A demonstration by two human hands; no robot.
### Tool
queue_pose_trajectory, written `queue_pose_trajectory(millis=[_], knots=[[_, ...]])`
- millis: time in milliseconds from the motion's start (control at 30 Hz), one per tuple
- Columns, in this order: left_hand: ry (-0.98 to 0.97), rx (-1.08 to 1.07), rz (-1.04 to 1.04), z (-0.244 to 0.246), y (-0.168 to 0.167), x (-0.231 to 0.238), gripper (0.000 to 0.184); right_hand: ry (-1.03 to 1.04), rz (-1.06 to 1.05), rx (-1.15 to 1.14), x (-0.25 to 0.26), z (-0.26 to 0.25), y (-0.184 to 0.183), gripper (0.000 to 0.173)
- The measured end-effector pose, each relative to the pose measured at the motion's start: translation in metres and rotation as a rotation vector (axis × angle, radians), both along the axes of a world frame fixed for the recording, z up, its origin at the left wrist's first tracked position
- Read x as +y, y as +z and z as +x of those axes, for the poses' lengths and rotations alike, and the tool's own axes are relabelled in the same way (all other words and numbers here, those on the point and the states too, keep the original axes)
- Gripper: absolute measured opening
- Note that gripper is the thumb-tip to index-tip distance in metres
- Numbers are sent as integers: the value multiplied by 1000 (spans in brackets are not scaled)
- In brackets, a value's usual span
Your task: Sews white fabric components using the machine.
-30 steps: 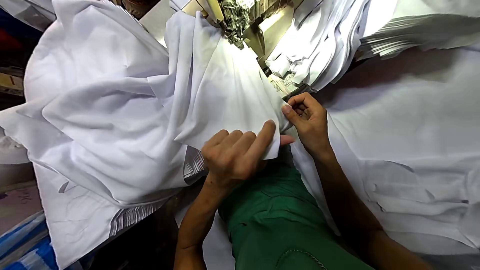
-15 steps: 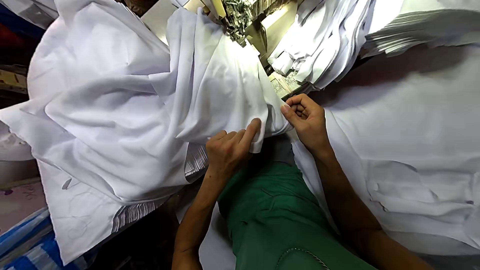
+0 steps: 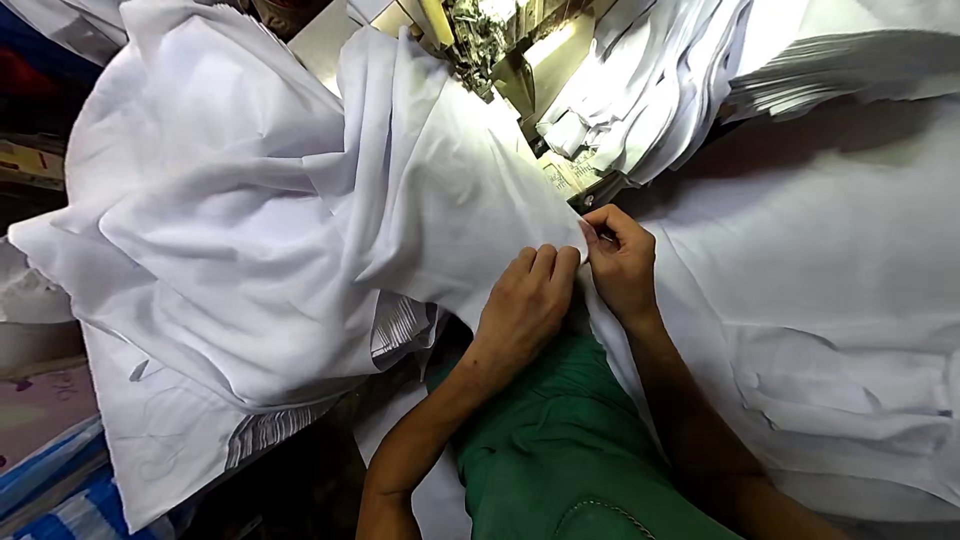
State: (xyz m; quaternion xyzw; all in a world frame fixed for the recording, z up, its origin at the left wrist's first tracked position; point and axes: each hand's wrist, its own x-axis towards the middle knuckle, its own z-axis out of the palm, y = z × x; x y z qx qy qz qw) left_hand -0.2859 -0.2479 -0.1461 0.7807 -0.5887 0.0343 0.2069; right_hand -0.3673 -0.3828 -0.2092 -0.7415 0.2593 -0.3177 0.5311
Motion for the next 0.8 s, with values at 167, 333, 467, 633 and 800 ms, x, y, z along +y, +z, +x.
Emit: queue_pose_trajectory(millis=[167,333,467,633,800], knots=[[150,130,-56,-6,1,11,34,43,30,-32,-5,-1,-1,15],[286,-127,-137,-3,21,19,20,92,91,-44,-7,0,-1,13],[279,-356,-359,16,21,8,19,101,82,-48,-5,2,3,13],[61,-362,-335,8,14,-5,22,72,126,-101,-3,-2,1,16],[-60,-306,-24,5,-19,-9,13,40,109,-66,-2,-3,-10,18]])
